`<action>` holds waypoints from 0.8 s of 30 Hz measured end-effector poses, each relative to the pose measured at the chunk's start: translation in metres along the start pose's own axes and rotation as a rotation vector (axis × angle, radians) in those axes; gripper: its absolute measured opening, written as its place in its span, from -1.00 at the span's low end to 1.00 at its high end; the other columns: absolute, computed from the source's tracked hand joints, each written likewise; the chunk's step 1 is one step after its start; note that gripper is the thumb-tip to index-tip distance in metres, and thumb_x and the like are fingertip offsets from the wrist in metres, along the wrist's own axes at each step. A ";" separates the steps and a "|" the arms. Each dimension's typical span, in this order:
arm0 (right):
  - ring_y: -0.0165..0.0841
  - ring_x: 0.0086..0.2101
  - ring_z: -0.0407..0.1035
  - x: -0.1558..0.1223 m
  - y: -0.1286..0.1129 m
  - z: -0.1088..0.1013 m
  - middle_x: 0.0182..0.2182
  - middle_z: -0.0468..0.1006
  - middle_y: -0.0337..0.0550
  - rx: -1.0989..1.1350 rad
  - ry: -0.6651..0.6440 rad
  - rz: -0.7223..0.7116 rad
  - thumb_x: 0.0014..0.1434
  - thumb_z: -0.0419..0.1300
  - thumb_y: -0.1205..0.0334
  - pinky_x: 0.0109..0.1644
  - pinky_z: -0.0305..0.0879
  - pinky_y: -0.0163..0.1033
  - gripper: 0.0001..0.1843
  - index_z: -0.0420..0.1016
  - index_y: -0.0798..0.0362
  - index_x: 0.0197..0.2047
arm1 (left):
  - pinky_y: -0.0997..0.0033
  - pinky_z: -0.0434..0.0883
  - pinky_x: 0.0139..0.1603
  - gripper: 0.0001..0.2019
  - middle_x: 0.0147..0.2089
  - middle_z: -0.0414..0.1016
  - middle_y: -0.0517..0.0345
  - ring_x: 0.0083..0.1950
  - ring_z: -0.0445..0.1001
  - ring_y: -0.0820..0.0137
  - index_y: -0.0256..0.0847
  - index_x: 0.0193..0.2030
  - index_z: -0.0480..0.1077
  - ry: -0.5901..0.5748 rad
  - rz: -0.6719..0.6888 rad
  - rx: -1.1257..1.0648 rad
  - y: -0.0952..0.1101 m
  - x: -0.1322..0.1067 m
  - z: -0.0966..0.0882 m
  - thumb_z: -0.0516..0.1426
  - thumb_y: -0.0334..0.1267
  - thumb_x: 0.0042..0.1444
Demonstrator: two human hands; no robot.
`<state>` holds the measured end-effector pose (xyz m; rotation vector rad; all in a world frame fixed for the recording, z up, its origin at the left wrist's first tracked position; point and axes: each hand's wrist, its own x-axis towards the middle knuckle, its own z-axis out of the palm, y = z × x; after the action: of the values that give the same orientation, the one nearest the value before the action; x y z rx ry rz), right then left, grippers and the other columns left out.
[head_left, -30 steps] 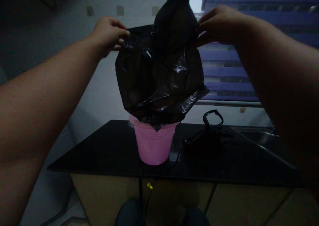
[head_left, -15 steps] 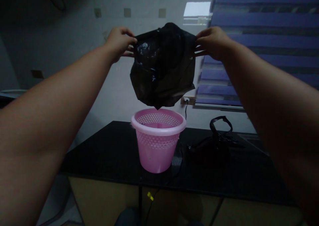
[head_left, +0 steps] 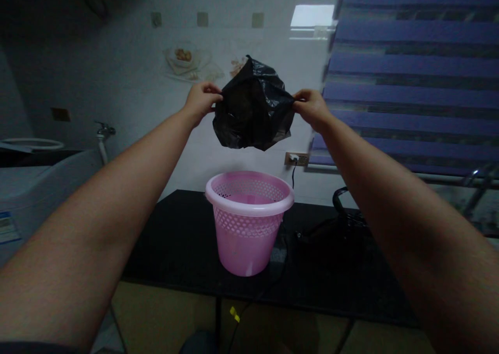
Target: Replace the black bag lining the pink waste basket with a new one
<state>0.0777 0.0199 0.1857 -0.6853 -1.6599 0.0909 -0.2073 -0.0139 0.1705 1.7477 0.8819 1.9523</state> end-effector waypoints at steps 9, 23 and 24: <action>-0.41 -0.21 0.42 -0.043 0.033 0.026 -0.21 0.51 -0.13 0.145 0.029 0.155 -0.17 0.10 0.52 0.11 0.34 -0.12 -0.85 0.25 0.12 -0.52 | 0.32 0.38 -0.19 -0.79 -0.36 0.35 0.16 -0.32 0.39 0.37 -0.23 -0.52 0.26 0.089 -0.022 -0.042 -0.062 -0.009 0.013 0.06 -0.60 -0.31; -0.31 -0.02 0.37 -0.098 0.084 0.071 -0.04 0.48 0.03 0.036 0.095 0.242 -0.18 0.04 0.40 0.20 0.21 -0.18 -0.89 0.33 0.13 -0.48 | 0.40 0.28 -0.31 -0.83 -0.54 0.29 0.19 -0.39 0.33 0.33 -0.19 -0.60 0.27 0.209 -0.145 0.055 -0.126 -0.052 0.036 0.04 -0.36 -0.01; -0.32 -0.04 0.38 -0.097 0.087 0.073 -0.05 0.49 0.01 0.029 0.094 0.244 -0.17 0.04 0.39 0.20 0.21 -0.17 -0.89 0.33 0.13 -0.47 | 0.39 0.28 -0.30 -0.83 -0.55 0.28 0.20 -0.39 0.32 0.34 -0.19 -0.60 0.26 0.217 -0.152 0.063 -0.128 -0.053 0.037 0.06 -0.36 -0.02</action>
<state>0.0477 0.0673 0.0468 -0.8548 -1.4771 0.2529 -0.1792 0.0528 0.0471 1.4715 1.1259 2.0584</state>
